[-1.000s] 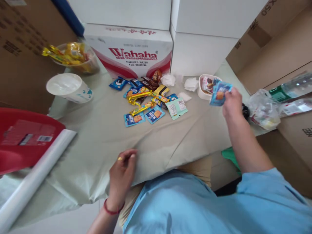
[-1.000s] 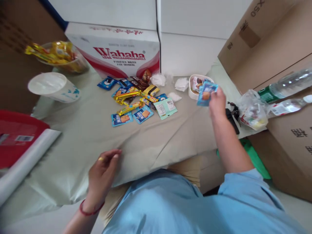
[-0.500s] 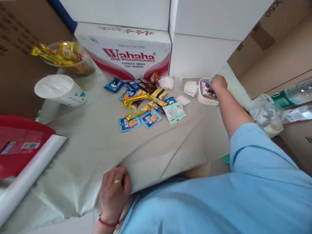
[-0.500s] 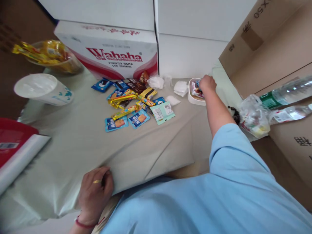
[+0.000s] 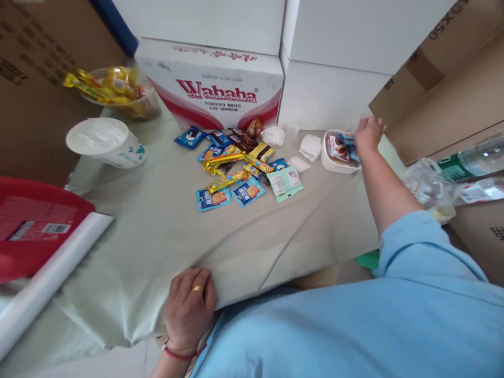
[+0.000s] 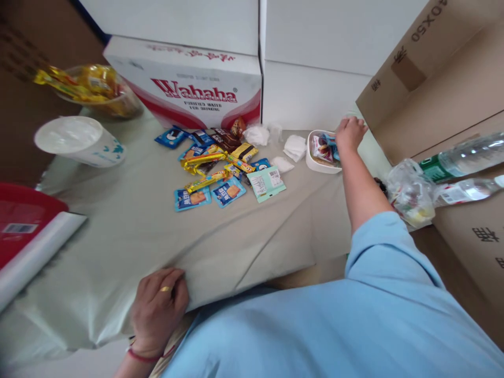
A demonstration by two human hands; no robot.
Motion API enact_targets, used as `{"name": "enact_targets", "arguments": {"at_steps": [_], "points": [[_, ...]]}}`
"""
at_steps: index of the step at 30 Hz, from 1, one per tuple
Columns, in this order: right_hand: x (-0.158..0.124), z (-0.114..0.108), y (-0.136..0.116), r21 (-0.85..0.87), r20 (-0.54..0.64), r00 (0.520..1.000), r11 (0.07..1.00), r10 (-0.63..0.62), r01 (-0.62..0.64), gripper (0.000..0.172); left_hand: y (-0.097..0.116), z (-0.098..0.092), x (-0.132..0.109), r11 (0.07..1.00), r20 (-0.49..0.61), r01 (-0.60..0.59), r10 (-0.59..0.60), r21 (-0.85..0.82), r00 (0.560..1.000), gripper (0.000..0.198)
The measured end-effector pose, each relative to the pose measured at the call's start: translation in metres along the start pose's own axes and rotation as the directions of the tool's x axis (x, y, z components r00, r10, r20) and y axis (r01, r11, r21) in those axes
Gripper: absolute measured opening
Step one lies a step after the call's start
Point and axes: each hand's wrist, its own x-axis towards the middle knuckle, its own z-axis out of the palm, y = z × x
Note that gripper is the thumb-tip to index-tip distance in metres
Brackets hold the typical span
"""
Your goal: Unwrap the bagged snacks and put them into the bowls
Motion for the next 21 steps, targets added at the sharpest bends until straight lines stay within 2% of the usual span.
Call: {"name": "enact_targets", "arguments": {"at_steps": [3,6,8,12,15,17,18,21], "points": [[-0.031,-0.020,-0.002,0.017,-0.130,0.989,0.998,-0.063,0.066,0.038,0.000,0.001,-0.001,1.000,-0.001,0.008,-0.008,-0.007,1.000,0.019],[-0.072,-0.018,-0.002,0.069,-0.093,0.980,0.980,-0.178,0.185,0.028,0.001,0.001,0.000,1.000,-0.006,-0.003,0.003,0.000,1.000,0.019],[-0.089,-0.006,0.002,0.063,-0.039,0.983,0.981,-0.181,0.183,0.025,0.001,0.000,0.002,1.000,-0.008,-0.013,0.013,0.002,1.000,0.019],[-0.092,0.009,0.006,-0.048,-0.009,0.992,0.991,-0.123,0.123,0.026,0.003,-0.001,0.004,1.000,-0.012,-0.027,0.027,0.008,1.000,0.019],[-0.085,0.005,-0.007,-0.049,-0.028,0.978,0.977,-0.207,0.206,0.028,0.003,0.000,0.004,0.999,-0.022,-0.030,0.030,0.015,0.999,0.019],[-0.087,0.004,-0.025,-0.018,0.010,0.948,0.948,-0.318,0.318,0.028,0.003,0.001,0.002,1.000,-0.025,-0.020,0.020,0.006,0.999,0.019],[-0.090,0.006,-0.036,0.020,0.073,0.921,0.924,-0.382,0.382,0.027,0.003,0.001,0.002,1.000,-0.024,-0.010,0.010,-0.001,1.000,0.019],[-0.108,0.023,-0.066,0.186,0.354,0.776,0.852,-0.523,0.489,0.032,0.004,0.001,0.001,1.000,-0.022,0.020,-0.021,-0.023,1.000,0.018]]}}
